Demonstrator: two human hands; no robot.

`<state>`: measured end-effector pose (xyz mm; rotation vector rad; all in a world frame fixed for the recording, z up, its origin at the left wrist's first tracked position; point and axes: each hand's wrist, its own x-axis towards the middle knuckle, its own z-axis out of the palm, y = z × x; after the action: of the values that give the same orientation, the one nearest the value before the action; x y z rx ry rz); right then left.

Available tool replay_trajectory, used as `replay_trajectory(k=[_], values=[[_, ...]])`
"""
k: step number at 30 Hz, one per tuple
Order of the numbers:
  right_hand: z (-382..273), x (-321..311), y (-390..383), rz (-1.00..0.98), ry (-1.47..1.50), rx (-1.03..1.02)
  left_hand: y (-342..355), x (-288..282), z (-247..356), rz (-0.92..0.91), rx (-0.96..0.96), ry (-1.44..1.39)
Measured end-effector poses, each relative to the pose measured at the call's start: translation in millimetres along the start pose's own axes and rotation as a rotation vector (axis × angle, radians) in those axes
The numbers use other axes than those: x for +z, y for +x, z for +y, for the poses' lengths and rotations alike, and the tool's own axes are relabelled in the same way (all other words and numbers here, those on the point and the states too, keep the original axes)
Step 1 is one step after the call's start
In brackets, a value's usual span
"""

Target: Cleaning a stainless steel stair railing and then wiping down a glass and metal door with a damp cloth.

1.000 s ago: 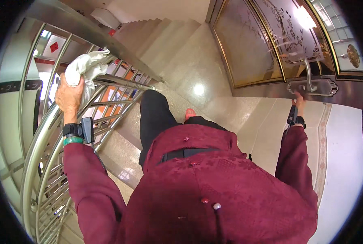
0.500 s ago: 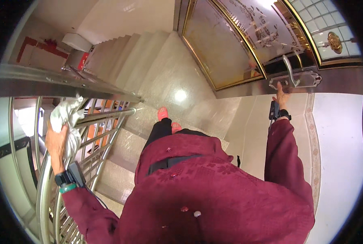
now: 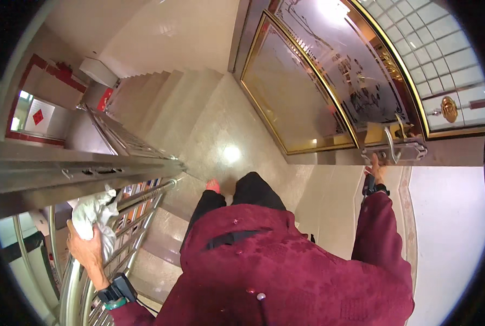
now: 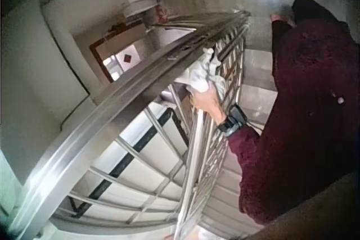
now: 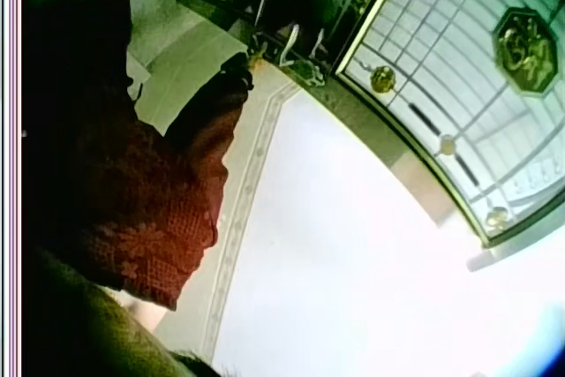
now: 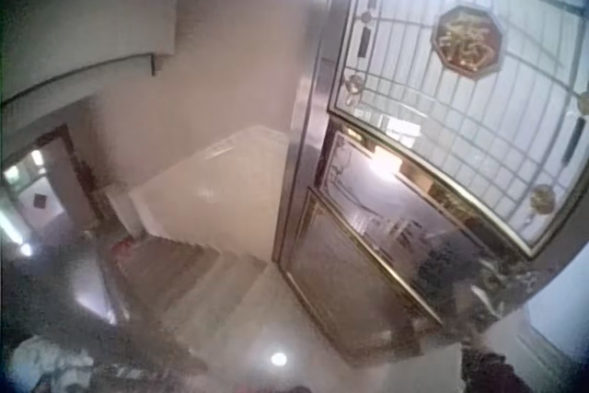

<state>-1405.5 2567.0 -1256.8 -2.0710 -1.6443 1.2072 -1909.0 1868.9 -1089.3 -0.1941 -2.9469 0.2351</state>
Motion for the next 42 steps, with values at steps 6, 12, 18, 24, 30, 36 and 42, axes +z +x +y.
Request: replay_trajectory(k=[6,12,18,24,30,36,42], values=[[-20.9,1.7,-3.4,0.268,0.074,-0.239,-11.3,3.0,-4.6,-0.035,-0.136,-0.116],[22.7,11.5,44.9,0.642,0.199,-0.557,-5.0,76.0,-70.1,0.399,0.039,-0.131],[-23.2,42.1,9.5,0.596,0.500,-0.258,-74.9,176.1,-25.5,0.815,-0.507,-0.247],[11.5,26.7,53.4,0.521,0.535,-0.275,-50.5,182.7,185.8,0.349,0.328,-0.732],[17.6,21.9,53.3,0.469,0.520,-0.269,68.6,168.2,314.2,0.409,0.602,-0.975],[84.0,62.7,79.9,0.927,0.135,-0.183,165.9,102.4,435.3,0.508,0.906,-1.348],[-137.6,239.4,-47.0,-0.210,0.408,-0.375,218.5,39.3,512.5,0.179,1.192,-1.578]])
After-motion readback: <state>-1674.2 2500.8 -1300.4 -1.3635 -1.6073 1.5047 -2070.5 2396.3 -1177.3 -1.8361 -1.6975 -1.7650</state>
